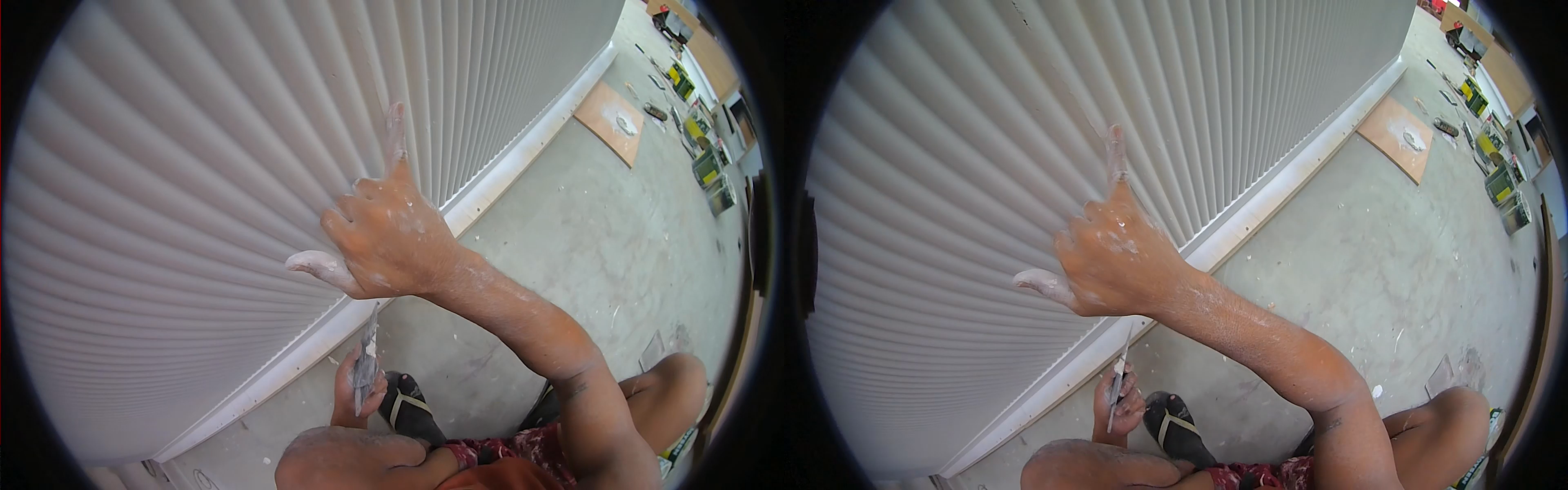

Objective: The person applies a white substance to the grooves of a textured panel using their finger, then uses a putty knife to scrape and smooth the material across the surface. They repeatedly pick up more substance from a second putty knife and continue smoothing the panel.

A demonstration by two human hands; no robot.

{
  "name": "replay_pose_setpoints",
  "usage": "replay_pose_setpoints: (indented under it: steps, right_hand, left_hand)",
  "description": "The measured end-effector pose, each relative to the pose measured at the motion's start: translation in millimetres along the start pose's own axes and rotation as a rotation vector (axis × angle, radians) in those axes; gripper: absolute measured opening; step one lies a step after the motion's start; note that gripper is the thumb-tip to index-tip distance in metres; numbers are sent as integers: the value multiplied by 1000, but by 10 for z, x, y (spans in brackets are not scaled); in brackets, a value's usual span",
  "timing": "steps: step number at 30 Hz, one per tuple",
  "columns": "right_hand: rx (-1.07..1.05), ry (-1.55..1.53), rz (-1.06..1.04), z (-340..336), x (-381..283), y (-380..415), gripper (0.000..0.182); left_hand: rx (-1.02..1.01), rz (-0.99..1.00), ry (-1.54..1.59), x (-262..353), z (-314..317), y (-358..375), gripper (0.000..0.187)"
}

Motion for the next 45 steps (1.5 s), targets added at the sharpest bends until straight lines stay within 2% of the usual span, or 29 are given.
replay_pose_setpoints:
  steps: [1,5,7,12,14,15,17,19,20,23,27,29,30,31,33,37,41,45]
  right_hand:
    - [4,1,5,-4,3,7,64]
    - [-37,-31,27,93,72,134,64]
    - [-74,-27,40,163,92,249,62]
    - [-250,-86,112,32,72,711,50]
    - [-287,-328,180,-120,-46,878,35]
    - [-290,-328,183,-129,-57,917,35]
    - [-190,-1057,193,-258,-246,924,25]
    - [-152,-1170,184,-251,-387,1052,24]
    - [-114,-1278,176,-264,-449,1114,26]
    - [-114,-1314,191,-199,-514,1210,28]
    - [-142,-1246,156,-306,-421,1205,27]
    - [-602,-1130,239,-222,-374,1331,29]
    - [-312,-1147,238,-360,-223,1192,34]
    - [-231,-1028,137,-489,-118,1009,30]
    - [-72,-810,-53,-772,67,547,29]
    - [100,-542,-246,-994,222,-196,29]
    - [225,-248,-422,-1008,222,-578,30]
    - [135,-250,-353,-812,231,-620,28]
  left_hand:
    - [72,21,21,14,-38,-11,37]
    - [80,21,-10,28,-23,-4,37]
    - [-22,9,-31,23,11,-14,37]
    - [-25,11,-26,63,86,36,38]
    - [-13,20,-11,46,117,26,37]
    - [-78,2,28,38,199,36,35]
    - [-136,-17,63,25,229,32,34]
    - [-386,-250,396,-45,351,60,30]
    - [-447,-253,362,-29,547,179,28]
    - [-368,-160,254,9,614,162,27]
    - [-417,-62,415,179,617,311,26]
    - [-455,-7,526,278,587,370,26]
    - [-481,24,585,335,578,384,25]
    - [-487,26,593,346,539,366,25]
    - [-400,45,404,291,386,268,24]
    - [-349,17,248,60,360,150,25]
    - [-365,-40,262,-29,368,104,28]
    - [-356,-52,259,-57,342,71,30]
Point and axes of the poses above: each hand's wrist, its own y-axis away from the middle knuckle, its own z-axis out of the palm, x = y × z, the point moved 8 cm from there along -y, towards the middle knuckle, and after that the axes turned 15 degrees about x, right-handed, at the moved point
